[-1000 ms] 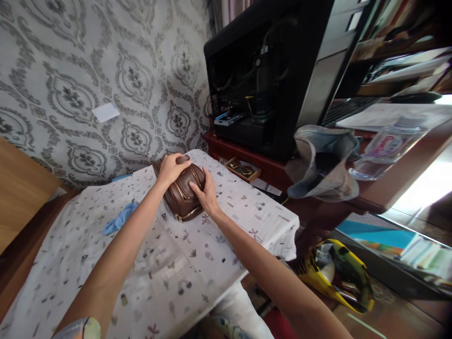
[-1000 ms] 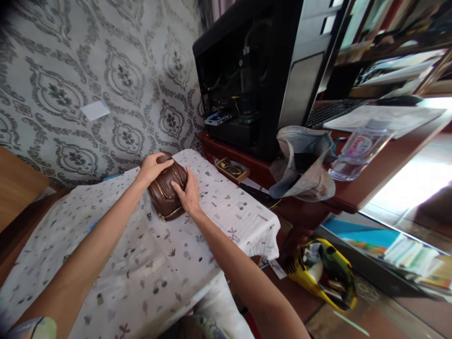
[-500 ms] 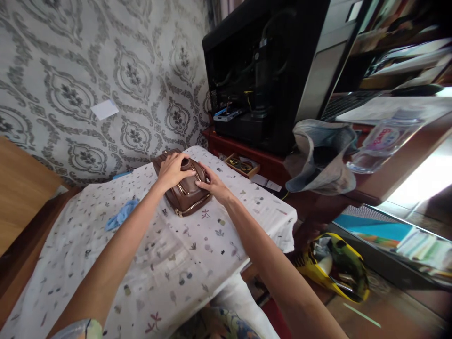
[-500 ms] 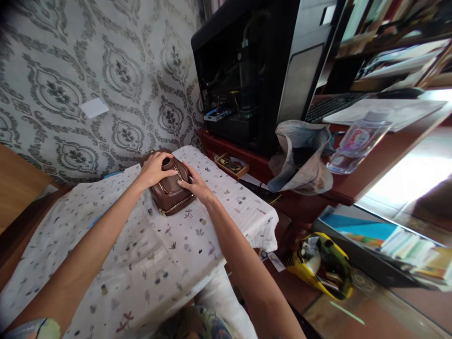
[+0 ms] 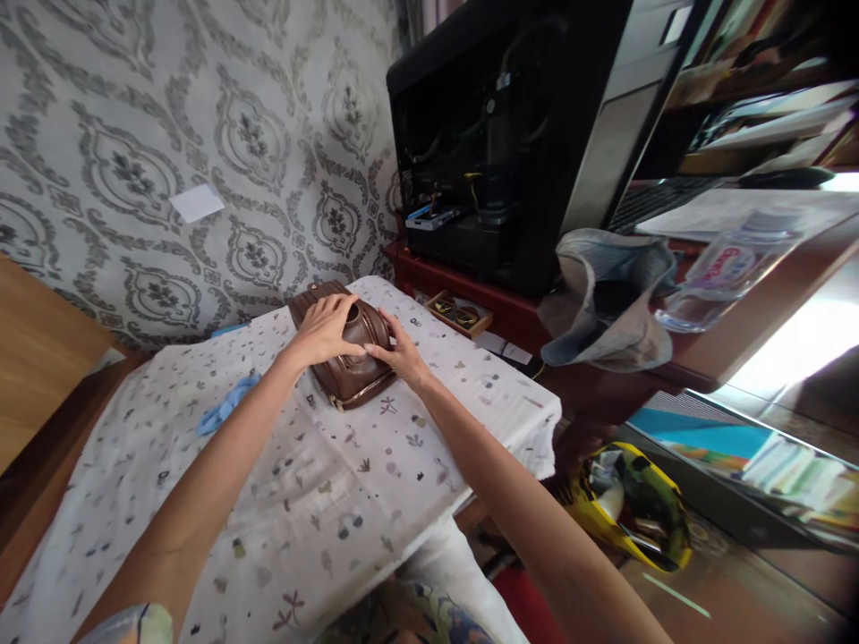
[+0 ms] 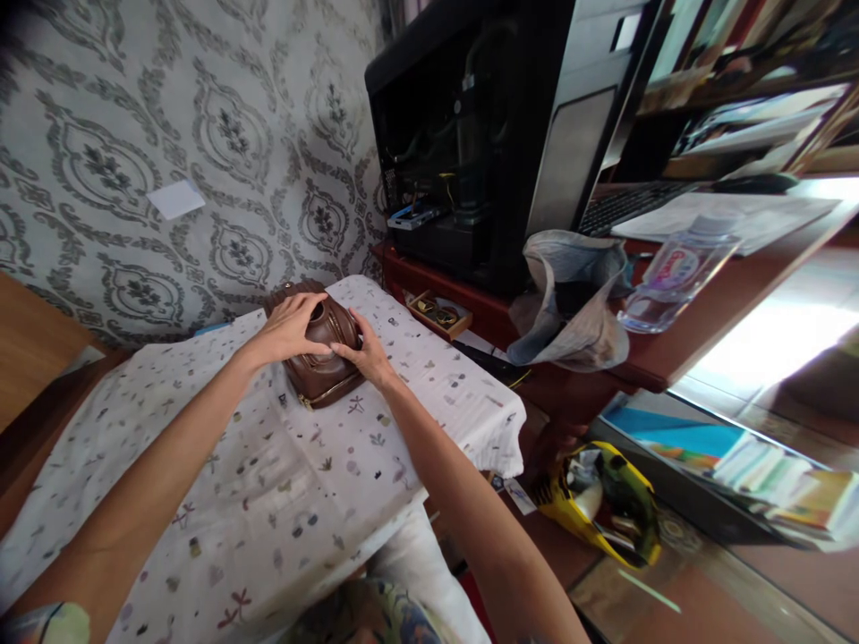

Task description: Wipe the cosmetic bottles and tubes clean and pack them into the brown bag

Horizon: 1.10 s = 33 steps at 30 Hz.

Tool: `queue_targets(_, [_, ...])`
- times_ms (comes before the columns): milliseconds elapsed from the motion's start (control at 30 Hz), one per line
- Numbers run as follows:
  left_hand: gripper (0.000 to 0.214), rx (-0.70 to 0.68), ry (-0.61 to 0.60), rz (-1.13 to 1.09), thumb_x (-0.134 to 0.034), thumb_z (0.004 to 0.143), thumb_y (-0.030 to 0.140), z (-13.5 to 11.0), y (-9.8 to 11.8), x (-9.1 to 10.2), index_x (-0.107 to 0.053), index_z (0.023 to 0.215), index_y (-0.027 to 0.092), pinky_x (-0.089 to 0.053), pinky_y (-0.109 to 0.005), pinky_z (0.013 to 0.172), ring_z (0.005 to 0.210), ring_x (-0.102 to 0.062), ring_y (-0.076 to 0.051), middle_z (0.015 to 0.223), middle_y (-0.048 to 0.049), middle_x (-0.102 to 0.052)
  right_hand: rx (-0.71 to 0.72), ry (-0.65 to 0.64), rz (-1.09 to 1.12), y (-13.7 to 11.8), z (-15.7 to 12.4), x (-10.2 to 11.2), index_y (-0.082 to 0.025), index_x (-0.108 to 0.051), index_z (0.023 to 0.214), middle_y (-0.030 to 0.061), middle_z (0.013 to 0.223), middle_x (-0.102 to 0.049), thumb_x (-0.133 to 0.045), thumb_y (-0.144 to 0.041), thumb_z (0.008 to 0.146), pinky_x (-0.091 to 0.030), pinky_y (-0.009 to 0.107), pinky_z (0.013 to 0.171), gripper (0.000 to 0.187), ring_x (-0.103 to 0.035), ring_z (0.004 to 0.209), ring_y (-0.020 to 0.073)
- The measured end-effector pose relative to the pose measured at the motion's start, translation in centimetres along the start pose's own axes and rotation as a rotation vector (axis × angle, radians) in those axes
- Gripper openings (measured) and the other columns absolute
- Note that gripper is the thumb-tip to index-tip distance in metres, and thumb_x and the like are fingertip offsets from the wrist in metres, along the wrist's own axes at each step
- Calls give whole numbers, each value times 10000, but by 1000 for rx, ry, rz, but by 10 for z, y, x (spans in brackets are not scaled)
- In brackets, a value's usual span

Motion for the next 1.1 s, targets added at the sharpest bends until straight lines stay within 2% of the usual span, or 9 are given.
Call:
queue_targets(167, [962, -23, -49, 2, -790, 672, 412, 4, -2, -5, -348, 1507, 233, -354, -500, 1127, 1370, -441, -385, 1486, -150, -458, -68, -54, 66, -2, -1, 1, -273, -496, 1492, 88, 1483, -567, -831, -587, 699, -445, 497, 1140, 916, -518, 1371, 302])
queue_targets(300, [948, -40, -77, -19, -798, 674, 393, 5, -3, -5, -360, 1499, 230, -357, -493, 1125, 1384, -439, -383, 1490, -155, -456, -107, -75, 125, -2, -1, 3, -266, -547, 1459, 75, 1451, -603, -822, -594, 702, -418, 479, 1169, 869, -527, 1368, 294])
queue_targets(467, [910, -19, -98, -19, -784, 695, 371, 4, -4, -5, -375, 1496, 233, -368, -488, 1113, 1382, -447, -387, 1512, -161, -450, -83, -68, 119, -6, 0, 5, -266, -577, 1434, 68, 1453, -603, -817, -575, 718, -402, 496, 1178, 816, -540, 1353, 298])
queue_targets(633, [912, -41, -88, -6, -776, 705, 374, 5, -4, -6, -359, 1504, 233, -368, -495, 1123, 1387, -445, -375, 1519, -150, -455, -76, -142, 98, -7, -1, 1, -271, -523, 1476, 91, 1488, -564, -888, -519, 640, -464, 514, 1118, 945, -534, 1350, 313])
queue_targets(867, [935, -54, -71, -15, -792, 694, 396, 4, -4, -3, -359, 1509, 244, -366, -492, 1129, 1385, -450, -374, 1520, -146, -455, -32, -79, -7, 2, -1, 4, -271, -492, 1492, 118, 1484, -557, -868, -589, 638, -527, 512, 1032, 985, -571, 1292, 328])
queue_targets(1100, [895, -50, -66, -16, -783, 708, 387, 5, -5, -3, -380, 1495, 247, -373, -502, 1116, 1366, -470, -375, 1507, -156, -467, 10, -42, -89, 5, 0, 7, -285, -485, 1487, 115, 1508, -525, -827, -622, 673, -528, 511, 1015, 945, -575, 1277, 327])
Point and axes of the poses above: each hand's wrist, its own z-axis towards the middle knuckle, its own x-axis out of the back of the hand, y = z × x, the point moved 10 cm from there along z, towards the middle knuckle
